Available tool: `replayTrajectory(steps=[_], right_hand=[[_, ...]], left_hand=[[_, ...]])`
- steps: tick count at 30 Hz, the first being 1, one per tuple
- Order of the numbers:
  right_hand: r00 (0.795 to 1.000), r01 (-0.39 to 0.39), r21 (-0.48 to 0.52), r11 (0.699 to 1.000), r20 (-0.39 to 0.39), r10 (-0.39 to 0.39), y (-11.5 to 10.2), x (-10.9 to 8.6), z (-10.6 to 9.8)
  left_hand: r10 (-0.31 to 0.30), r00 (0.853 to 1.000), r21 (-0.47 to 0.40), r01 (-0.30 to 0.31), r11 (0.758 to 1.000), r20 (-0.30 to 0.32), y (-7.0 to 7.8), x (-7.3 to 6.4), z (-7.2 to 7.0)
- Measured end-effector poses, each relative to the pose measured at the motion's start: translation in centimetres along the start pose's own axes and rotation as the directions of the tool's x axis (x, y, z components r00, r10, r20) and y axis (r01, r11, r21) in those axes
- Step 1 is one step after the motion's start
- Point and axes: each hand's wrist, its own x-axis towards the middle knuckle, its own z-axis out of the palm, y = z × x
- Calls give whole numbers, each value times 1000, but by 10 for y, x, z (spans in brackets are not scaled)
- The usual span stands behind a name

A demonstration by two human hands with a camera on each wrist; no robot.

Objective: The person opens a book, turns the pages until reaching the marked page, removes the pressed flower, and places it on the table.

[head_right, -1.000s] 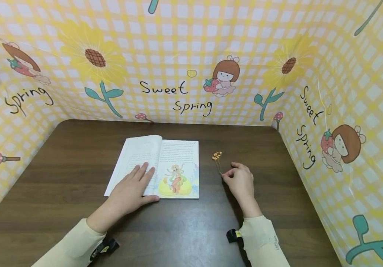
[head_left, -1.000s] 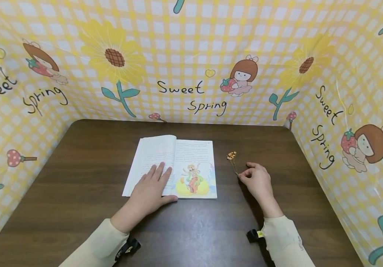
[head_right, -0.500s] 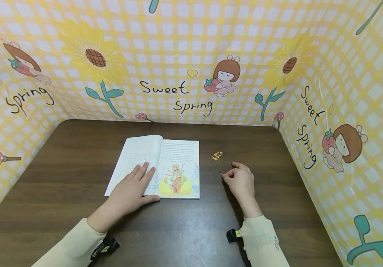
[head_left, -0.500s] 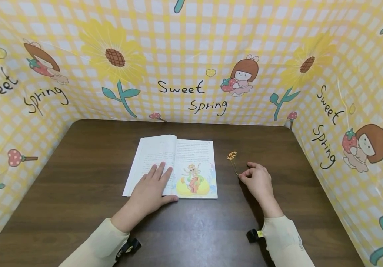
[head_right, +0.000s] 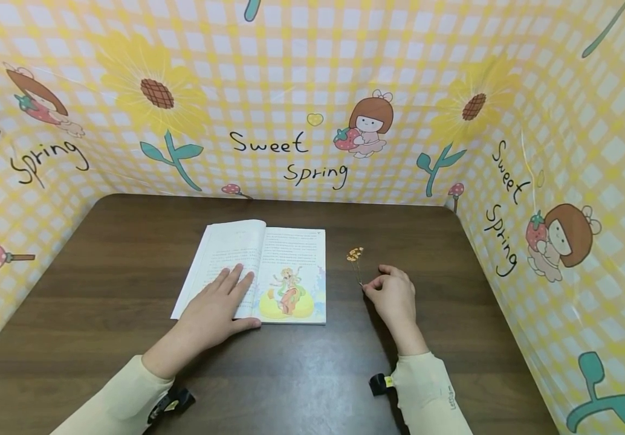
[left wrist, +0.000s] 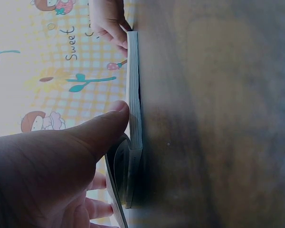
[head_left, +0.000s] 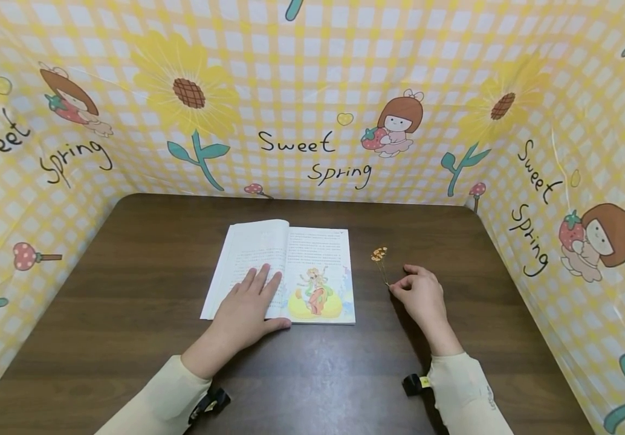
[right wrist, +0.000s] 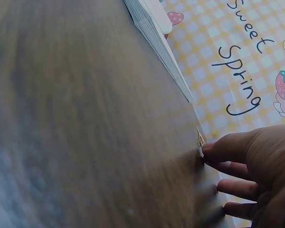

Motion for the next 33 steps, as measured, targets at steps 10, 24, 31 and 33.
replayTrajectory(steps=[10, 24, 31, 33], right_hand=[[1000, 5, 6, 1000, -4, -5, 3, -1, 1], [999, 18, 34, 999, -28, -17, 1, 2, -1], [997, 45, 89, 995, -63, -40, -3, 2, -3], [996, 57, 95, 994, -74, -50, -4, 2, -4]], left_hand=[[8, 1000, 4, -8, 1000, 6, 0, 0, 0], [7, 1000, 7, -7, 1000, 1, 0, -1, -3], [8, 1000, -2, -8, 1000, -1, 0, 0, -3], [8, 1000, -2, -8, 1000, -2, 0, -1, -2]])
